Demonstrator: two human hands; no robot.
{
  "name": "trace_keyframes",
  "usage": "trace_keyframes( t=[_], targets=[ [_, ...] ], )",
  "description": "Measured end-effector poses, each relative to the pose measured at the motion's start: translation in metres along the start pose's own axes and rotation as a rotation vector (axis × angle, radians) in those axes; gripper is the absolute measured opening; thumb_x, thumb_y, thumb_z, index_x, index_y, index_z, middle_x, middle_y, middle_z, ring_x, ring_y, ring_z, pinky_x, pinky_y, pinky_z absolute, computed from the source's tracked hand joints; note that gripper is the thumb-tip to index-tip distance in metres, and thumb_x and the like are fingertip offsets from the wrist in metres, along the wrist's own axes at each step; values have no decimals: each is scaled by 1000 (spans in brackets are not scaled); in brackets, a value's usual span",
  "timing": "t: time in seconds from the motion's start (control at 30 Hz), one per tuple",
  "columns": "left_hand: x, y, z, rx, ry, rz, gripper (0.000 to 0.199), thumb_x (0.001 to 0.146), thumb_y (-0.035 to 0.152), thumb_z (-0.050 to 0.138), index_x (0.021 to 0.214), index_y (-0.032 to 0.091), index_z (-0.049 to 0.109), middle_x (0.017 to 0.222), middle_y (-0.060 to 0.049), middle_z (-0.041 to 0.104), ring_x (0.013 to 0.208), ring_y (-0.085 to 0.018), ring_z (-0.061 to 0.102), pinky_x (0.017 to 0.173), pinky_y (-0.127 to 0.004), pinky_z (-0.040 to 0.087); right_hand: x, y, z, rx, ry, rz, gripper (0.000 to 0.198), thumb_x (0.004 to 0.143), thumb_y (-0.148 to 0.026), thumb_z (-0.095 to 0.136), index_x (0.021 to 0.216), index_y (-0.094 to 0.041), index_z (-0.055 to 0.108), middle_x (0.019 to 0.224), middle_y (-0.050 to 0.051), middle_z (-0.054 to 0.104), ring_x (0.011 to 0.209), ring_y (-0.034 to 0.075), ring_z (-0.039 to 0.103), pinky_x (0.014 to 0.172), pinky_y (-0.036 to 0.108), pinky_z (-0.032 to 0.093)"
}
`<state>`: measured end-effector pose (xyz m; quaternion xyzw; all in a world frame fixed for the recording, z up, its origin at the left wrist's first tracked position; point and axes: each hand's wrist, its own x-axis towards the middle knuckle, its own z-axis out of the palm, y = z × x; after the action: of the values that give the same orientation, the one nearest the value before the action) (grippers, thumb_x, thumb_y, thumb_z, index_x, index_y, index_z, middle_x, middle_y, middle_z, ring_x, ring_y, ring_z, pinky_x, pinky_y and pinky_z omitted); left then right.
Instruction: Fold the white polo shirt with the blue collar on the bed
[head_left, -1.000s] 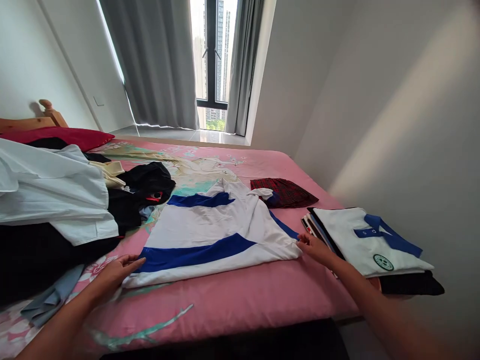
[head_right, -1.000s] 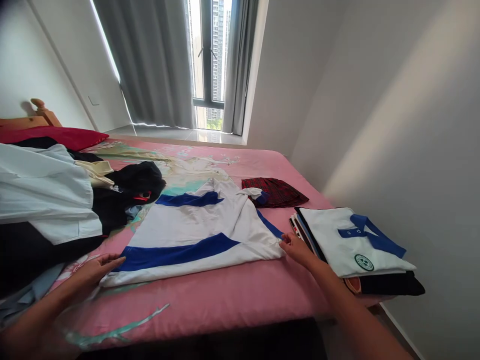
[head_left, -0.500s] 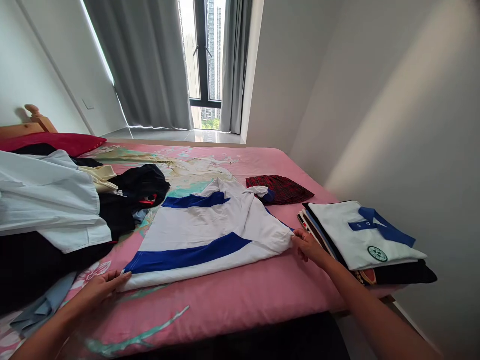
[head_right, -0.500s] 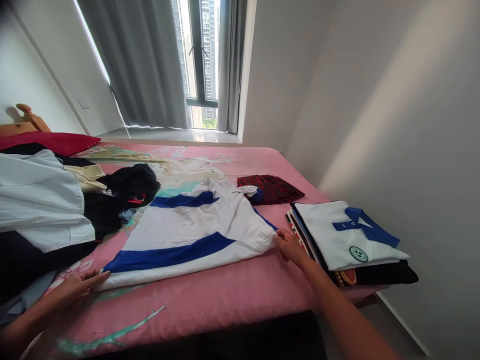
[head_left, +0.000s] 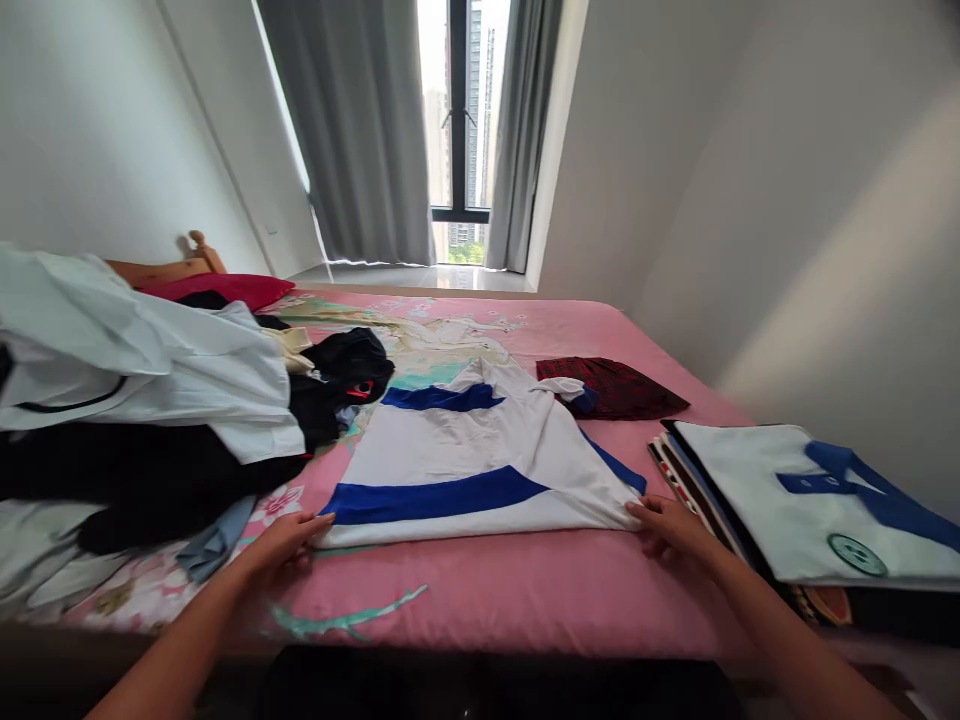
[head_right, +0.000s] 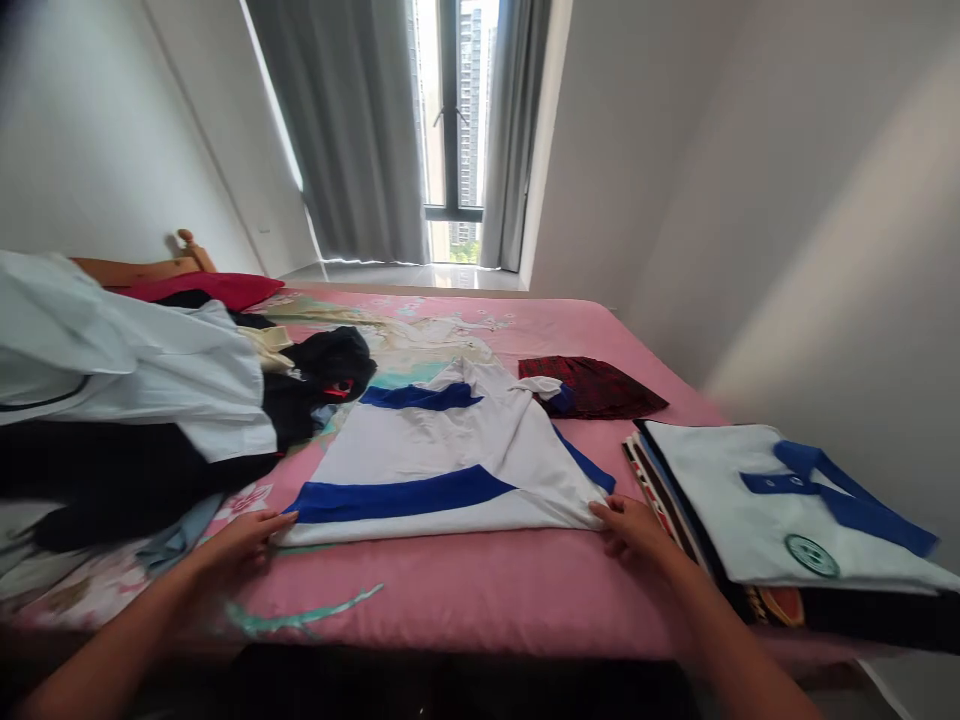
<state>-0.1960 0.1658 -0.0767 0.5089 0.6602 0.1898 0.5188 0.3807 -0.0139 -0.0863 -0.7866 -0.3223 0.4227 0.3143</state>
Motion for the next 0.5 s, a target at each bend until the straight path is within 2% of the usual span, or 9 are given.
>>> trace_keyframes(
  t=[0.1,0.27,0.4,0.5],
  targets=[
    [-4,0,3,-42,-67,34,60,52,67,67,80,19,46,53,9,39,37,-7,39,37,-19,27,1,0,5,69,16,-34,37,78,-53,55,90,-20,46,64,-2,53,55,20,64,39,23,41],
    [-17,-10,-6,-18,-114,-10,49,54,56,69,76,18,48,51,8,44,33,-5,35,34,-18,19,-8,26,-1,34,85,-3,27,80,-45,52,80,-19,45,54,-4,45,41,12,52,37,20,33],
    [-30,-12,-3,-7,-124,-57,49,57,57,67,82,18,50,46,9,39,31,-7,35,34,-18,16,-17,45,0,154,17,100,35,74,-48,60,74,-21,38,48,-8,35,35,9,43,35,20,28],
    [-37,-8,1,20,-121,-21,54,56,61,66,84,18,49,47,9,40,32,-7,36,34,-19,18,-25,45,6,231,6,121,44,67,-55,67,80,-21,41,49,-7,37,40,12,48,34,20,28]
  ],
)
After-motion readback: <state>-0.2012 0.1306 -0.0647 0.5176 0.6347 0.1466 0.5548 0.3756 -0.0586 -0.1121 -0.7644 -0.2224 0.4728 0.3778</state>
